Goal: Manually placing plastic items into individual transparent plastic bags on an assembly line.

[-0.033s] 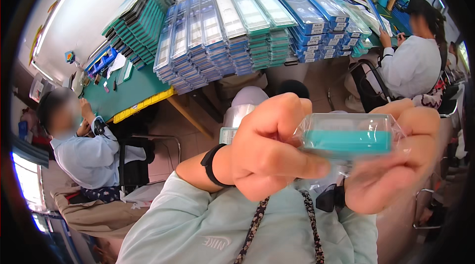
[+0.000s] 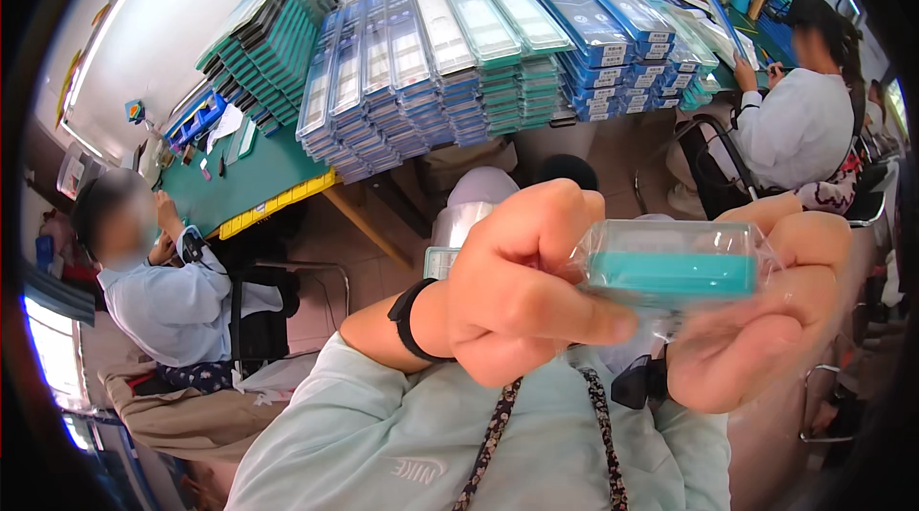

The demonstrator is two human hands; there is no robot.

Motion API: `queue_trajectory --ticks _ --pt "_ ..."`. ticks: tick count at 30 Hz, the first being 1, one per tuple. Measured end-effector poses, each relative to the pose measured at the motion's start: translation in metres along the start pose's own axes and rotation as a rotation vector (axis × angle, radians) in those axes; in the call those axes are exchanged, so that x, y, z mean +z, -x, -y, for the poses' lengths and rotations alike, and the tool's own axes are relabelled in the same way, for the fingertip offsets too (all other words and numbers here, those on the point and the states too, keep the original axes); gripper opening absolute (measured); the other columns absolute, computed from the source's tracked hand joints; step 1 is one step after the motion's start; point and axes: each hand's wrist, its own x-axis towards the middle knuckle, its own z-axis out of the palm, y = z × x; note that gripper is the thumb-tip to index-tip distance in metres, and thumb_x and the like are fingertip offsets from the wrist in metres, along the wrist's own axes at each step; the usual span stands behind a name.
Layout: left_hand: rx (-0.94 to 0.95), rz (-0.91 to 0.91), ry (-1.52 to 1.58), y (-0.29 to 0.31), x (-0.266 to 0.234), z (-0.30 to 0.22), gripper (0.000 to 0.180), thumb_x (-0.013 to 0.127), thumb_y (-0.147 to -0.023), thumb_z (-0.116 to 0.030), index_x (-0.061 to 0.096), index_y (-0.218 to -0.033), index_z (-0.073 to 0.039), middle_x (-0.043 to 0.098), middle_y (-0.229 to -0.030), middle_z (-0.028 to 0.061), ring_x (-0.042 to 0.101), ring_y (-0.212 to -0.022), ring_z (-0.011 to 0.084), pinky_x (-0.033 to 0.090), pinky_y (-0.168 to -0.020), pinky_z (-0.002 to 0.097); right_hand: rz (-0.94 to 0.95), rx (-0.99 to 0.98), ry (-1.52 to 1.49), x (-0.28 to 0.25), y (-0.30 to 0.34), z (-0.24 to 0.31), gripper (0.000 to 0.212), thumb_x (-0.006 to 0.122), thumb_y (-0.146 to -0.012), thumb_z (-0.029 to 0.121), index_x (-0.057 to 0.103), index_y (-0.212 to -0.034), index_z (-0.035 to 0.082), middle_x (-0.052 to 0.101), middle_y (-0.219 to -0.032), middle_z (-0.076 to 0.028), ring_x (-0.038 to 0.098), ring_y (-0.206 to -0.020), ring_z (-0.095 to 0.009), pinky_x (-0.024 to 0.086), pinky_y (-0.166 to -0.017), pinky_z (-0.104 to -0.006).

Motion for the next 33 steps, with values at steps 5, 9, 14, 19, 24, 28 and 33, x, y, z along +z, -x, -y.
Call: queue_trajectory --ticks 5,9,14,19,24,28,33 --pt "-0.071 0.075 0.000 0.005 -0.005 0.011 0.018 0.052 -0.068 -0.005 0.067 -0.078 -0.006 0.031 -0.072 0.0017 0.032 -0.058 0.0155 0.025 -0.050 0.0277 -0.166 0.124 0.017 0.014 0.014 -0.009 0.037 0.037 -0.095 0.036 0.034 -0.075 0.006 0.033 -0.079 -0.008 0.042 -0.055 -0.018 0.033 -0.049 -0.0283" --pt "-0.057 0.073 -0.039 0.003 -0.003 0.015 0.017 0.052 -0.067 -0.004 0.066 -0.077 -0.006 0.031 -0.073 0.0026 0.031 -0.059 0.0158 0.024 -0.050 0.0284 -0.254 0.141 -0.045 0.017 0.019 -0.016 0.038 0.039 -0.095 0.039 0.035 -0.075 0.006 0.032 -0.079 -0.007 0.042 -0.058 -0.018 0.034 -0.052 -0.0283" --pt "-0.061 0.083 0.025 0.001 -0.004 0.030 0.012 0.053 -0.069 -0.004 0.065 -0.072 -0.005 0.032 -0.074 0.0038 0.033 -0.061 0.0168 0.026 -0.052 0.0280 -0.220 0.137 -0.030 0.011 0.021 -0.026 0.037 0.039 -0.094 0.038 0.038 -0.077 0.005 0.035 -0.080 -0.008 0.043 -0.062 -0.019 0.034 -0.056 -0.0297" --pt "-0.055 0.114 0.033 -0.005 -0.013 0.042 0.010 0.053 -0.070 -0.005 0.062 -0.068 -0.006 0.034 -0.075 0.0040 0.035 -0.062 0.0171 0.027 -0.054 0.0275 -0.189 0.116 0.017 0.007 0.025 -0.041 0.035 0.037 -0.095 0.035 0.044 -0.083 0.002 0.044 -0.083 -0.011 0.045 -0.065 -0.018 0.036 -0.059 -0.0299" --pt "0.003 0.148 -0.115 -0.010 -0.021 0.047 0.009 0.052 -0.066 -0.003 0.060 -0.064 -0.009 0.035 -0.075 0.0031 0.035 -0.062 0.0174 0.026 -0.053 0.0271 -0.207 0.150 0.104 0.010 0.023 -0.045 0.036 0.035 -0.096 0.035 0.045 -0.085 0.001 0.047 -0.085 -0.011 0.047 -0.070 -0.018 0.038 -0.065 -0.0299" --pt "0.032 0.130 -0.223 -0.010 -0.024 0.045 0.013 0.052 -0.064 0.000 0.060 -0.064 -0.010 0.035 -0.073 0.0024 0.034 -0.059 0.0171 0.025 -0.051 0.0266 -0.195 0.149 0.093 0.011 0.020 -0.047 0.036 0.035 -0.096 0.034 0.044 -0.085 0.002 0.046 -0.084 -0.011 0.046 -0.071 -0.017 0.037 -0.064 -0.0300" --pt "-0.024 0.025 -0.313 -0.002 -0.022 0.045 0.021 0.054 -0.065 0.009 0.061 -0.067 -0.011 0.033 -0.068 0.0017 0.034 -0.058 0.0164 0.025 -0.050 0.0266 -0.277 0.273 -0.090 0.015 0.021 -0.039 0.033 0.041 -0.094 0.032 0.041 -0.085 0.001 0.045 -0.084 -0.014 0.044 -0.065 -0.016 0.038 -0.061 -0.0290"
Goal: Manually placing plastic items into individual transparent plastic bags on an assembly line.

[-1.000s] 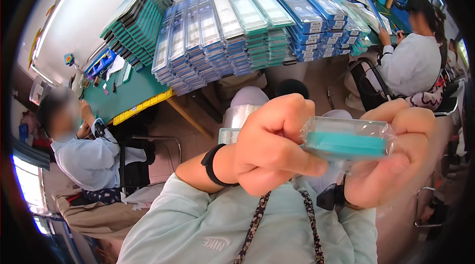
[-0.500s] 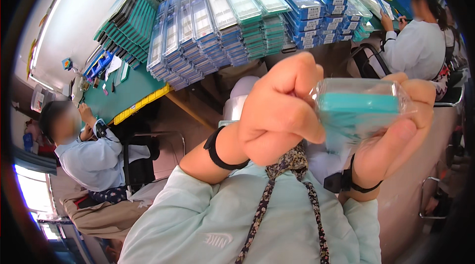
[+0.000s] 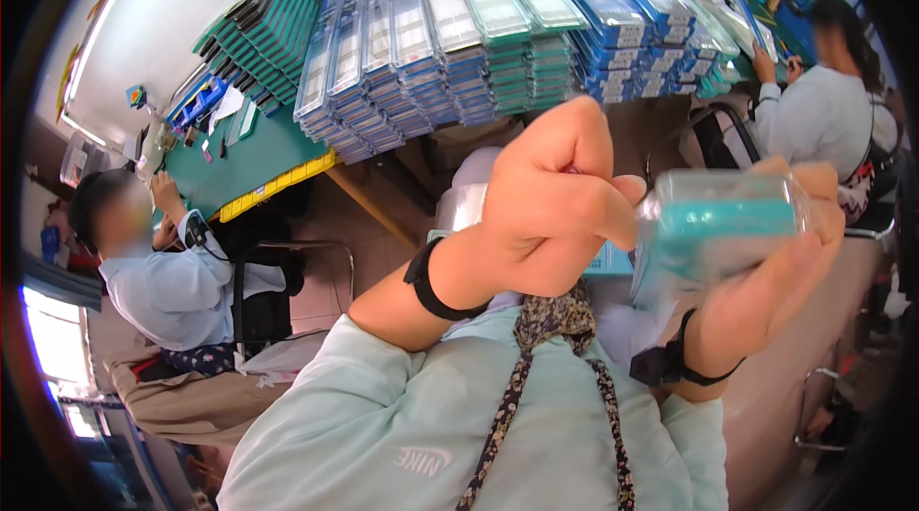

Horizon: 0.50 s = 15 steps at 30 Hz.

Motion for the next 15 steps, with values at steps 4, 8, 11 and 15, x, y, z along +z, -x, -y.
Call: queue_trajectory --ticks 4,8,11,15 --pt "-0.019 -0.122 -0.128 0.012 0.002 -0.007 0.014 0.053 -0.076 0.002 0.064 -0.081 -0.006 0.044 -0.072 0.0051 0.036 -0.059 0.0178 0.027 -0.051 0.0277 -0.026 0.015 -0.011 0.007 0.003 0.005 0.035 0.040 -0.095 0.035 0.038 -0.083 0.002 0.040 -0.079 -0.012 0.042 -0.059 -0.016 0.037 -0.055 -0.0279" --pt "-0.017 -0.092 -0.082 0.010 0.011 -0.008 0.036 0.044 -0.091 -0.029 0.057 -0.102 0.002 0.048 -0.076 0.0098 0.040 -0.062 0.0217 0.032 -0.053 0.0307 -0.006 0.018 -0.019 0.010 0.002 0.008 0.034 0.040 -0.094 0.034 0.038 -0.083 0.002 0.039 -0.078 -0.011 0.042 -0.058 -0.016 0.035 -0.053 -0.0282" --pt "0.015 0.073 -0.181 0.011 0.011 -0.007 0.050 0.039 -0.093 -0.042 0.055 -0.105 0.004 0.049 -0.077 0.0120 0.043 -0.064 0.0242 0.035 -0.055 0.0334 -0.005 0.023 -0.030 0.011 0.002 0.009 0.033 0.040 -0.094 0.033 0.038 -0.083 0.002 0.038 -0.079 -0.011 0.041 -0.058 -0.016 0.035 -0.053 -0.0285" --pt "0.018 0.031 -0.137 0.021 0.025 0.003 0.045 0.036 -0.095 -0.038 0.054 -0.101 0.002 0.047 -0.077 0.0127 0.044 -0.065 0.0275 0.037 -0.056 0.0369 0.003 0.039 -0.042 0.012 0.004 0.010 0.033 0.040 -0.094 0.033 0.038 -0.084 0.001 0.039 -0.079 -0.011 0.042 -0.059 -0.017 0.035 -0.054 -0.0284"
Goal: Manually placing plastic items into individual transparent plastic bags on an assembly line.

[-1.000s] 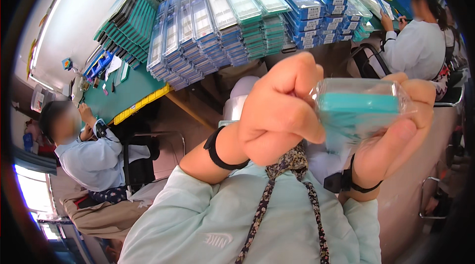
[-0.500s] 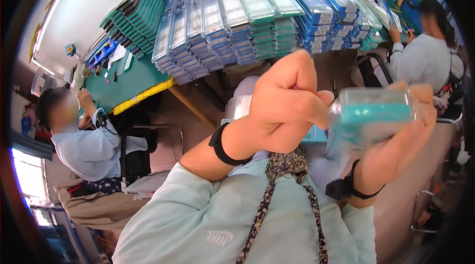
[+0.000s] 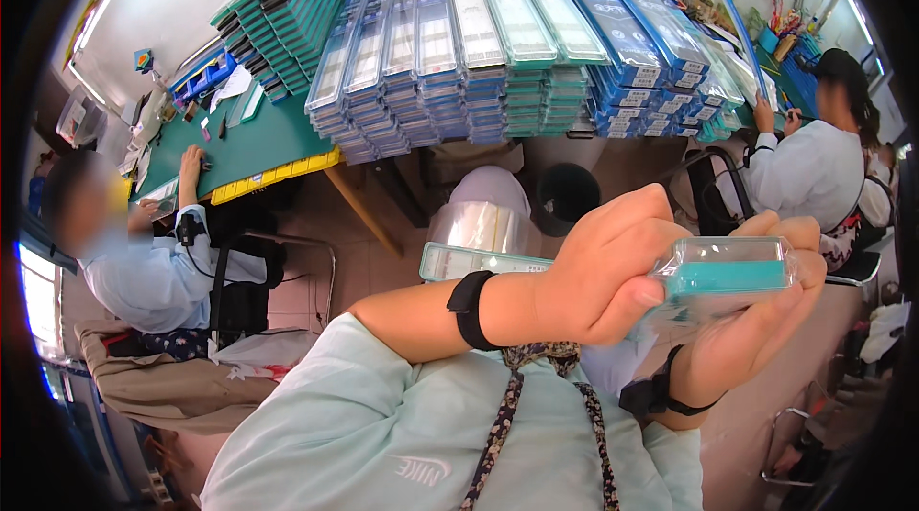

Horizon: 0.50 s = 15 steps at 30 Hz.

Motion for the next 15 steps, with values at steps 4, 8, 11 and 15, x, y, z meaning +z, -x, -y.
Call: queue_trajectory --ticks 4,8,11,15 --pt "0.035 0.059 0.058 0.004 -0.002 0.010 0.039 0.035 -0.095 -0.032 0.052 -0.100 0.002 0.046 -0.078 0.0146 0.043 -0.065 0.0301 0.037 -0.057 0.0382 0.046 0.090 -0.059 0.001 -0.004 0.002 0.028 0.040 -0.095 0.029 0.040 -0.085 0.002 0.043 -0.081 -0.012 0.043 -0.064 -0.016 0.035 -0.058 -0.0277" --pt "-0.105 -0.195 0.020 0.012 0.011 0.013 0.045 0.030 -0.096 -0.031 0.049 -0.109 0.008 0.053 -0.096 0.0223 0.051 -0.083 0.0391 0.042 -0.079 0.0433 0.153 0.188 -0.109 0.000 -0.011 -0.013 0.019 0.036 -0.096 0.018 0.044 -0.090 0.003 0.049 -0.089 -0.008 0.042 -0.072 -0.011 0.035 -0.067 -0.0231" --pt "-0.300 -0.071 0.231 0.009 0.002 0.011 0.048 0.028 -0.097 -0.031 0.047 -0.114 0.009 0.054 -0.104 0.0235 0.052 -0.091 0.0407 0.040 -0.088 0.0438 0.213 0.340 -0.113 -0.003 -0.009 -0.014 0.018 0.033 -0.098 0.016 0.045 -0.093 0.004 0.050 -0.094 -0.003 0.042 -0.077 -0.007 0.036 -0.071 -0.0207" --pt "-0.374 -0.161 0.297 0.009 0.000 0.012 0.044 0.028 -0.097 -0.028 0.048 -0.115 0.007 0.054 -0.099 0.0207 0.053 -0.088 0.0336 0.041 -0.083 0.0361 0.255 0.572 -0.309 -0.012 -0.003 -0.039 0.031 0.035 -0.099 0.030 0.048 -0.108 0.003 0.051 -0.102 -0.002 0.047 -0.091 -0.008 0.038 -0.082 -0.0218"
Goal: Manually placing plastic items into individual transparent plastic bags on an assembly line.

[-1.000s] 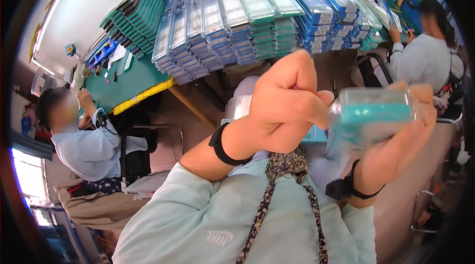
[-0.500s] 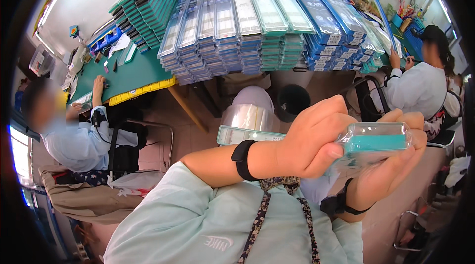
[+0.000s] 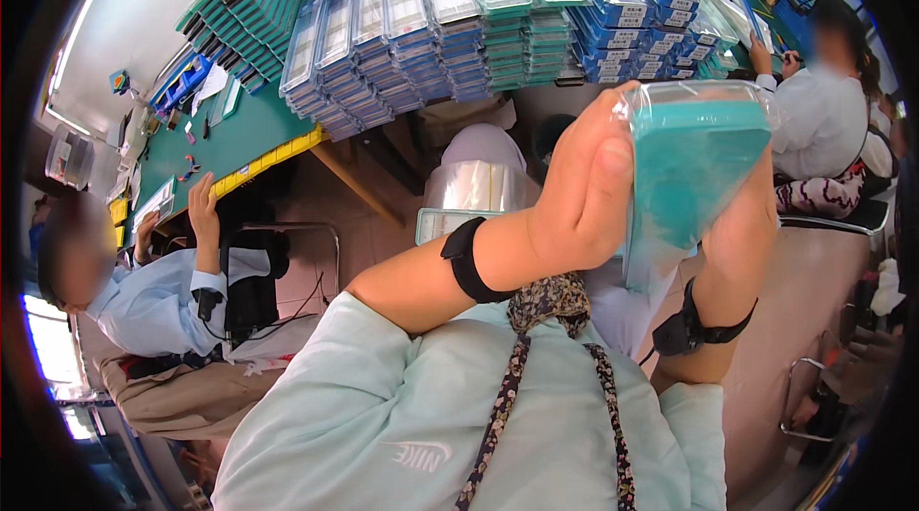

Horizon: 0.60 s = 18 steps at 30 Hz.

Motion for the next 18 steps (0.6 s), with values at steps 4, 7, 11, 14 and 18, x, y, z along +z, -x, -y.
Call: queue_trajectory --ticks 4,7,11,14,18 --pt "-0.020 -0.004 -0.070 -0.001 -0.006 0.005 0.040 0.028 -0.098 -0.027 0.049 -0.108 0.005 0.051 -0.092 0.0172 0.050 -0.079 0.0293 0.040 -0.074 0.0350 0.194 0.021 -0.079 -0.016 0.009 -0.019 0.046 0.053 -0.090 0.040 0.047 -0.116 0.003 0.052 -0.109 -0.004 0.048 -0.095 -0.011 0.039 -0.083 -0.0254" --pt "0.006 -0.027 0.005 -0.007 -0.008 0.004 0.038 0.028 -0.098 -0.027 0.050 -0.103 0.003 0.049 -0.087 0.0155 0.047 -0.074 0.0288 0.039 -0.070 0.0353 0.333 0.138 0.085 -0.026 0.010 -0.013 0.049 0.070 -0.078 0.033 0.052 -0.111 0.002 0.057 -0.105 -0.005 0.051 -0.093 -0.012 0.041 -0.081 -0.0276" --pt "-0.015 -0.003 -0.004 -0.006 -0.014 0.000 0.038 0.029 -0.098 -0.029 0.051 -0.104 0.003 0.048 -0.085 0.0145 0.046 -0.073 0.0289 0.039 -0.069 0.0350 0.433 0.325 0.301 -0.023 0.005 0.001 0.039 0.079 -0.065 0.018 0.061 -0.095 0.001 0.064 -0.086 -0.005 0.055 -0.077 -0.012 0.044 -0.071 -0.0285" --pt "-0.108 0.049 0.046 -0.002 -0.015 -0.002 0.039 0.029 -0.098 -0.029 0.051 -0.104 0.003 0.048 -0.086 0.0151 0.046 -0.074 0.0292 0.039 -0.070 0.0352 0.390 0.279 0.331 -0.021 0.009 0.004 0.033 0.078 -0.066 0.017 0.063 -0.091 0.001 0.064 -0.081 -0.005 0.055 -0.071 -0.013 0.044 -0.067 -0.0276" --pt "-0.092 0.065 0.049 -0.005 -0.016 -0.014 0.041 0.030 -0.098 -0.031 0.050 -0.101 0.003 0.047 -0.086 0.0156 0.045 -0.074 0.0295 0.039 -0.068 0.0354 0.377 0.247 0.404 -0.015 0.014 0.013 0.031 0.078 -0.065 0.016 0.063 -0.088 0.001 0.064 -0.079 -0.005 0.055 -0.069 -0.013 0.044 -0.066 -0.0279"
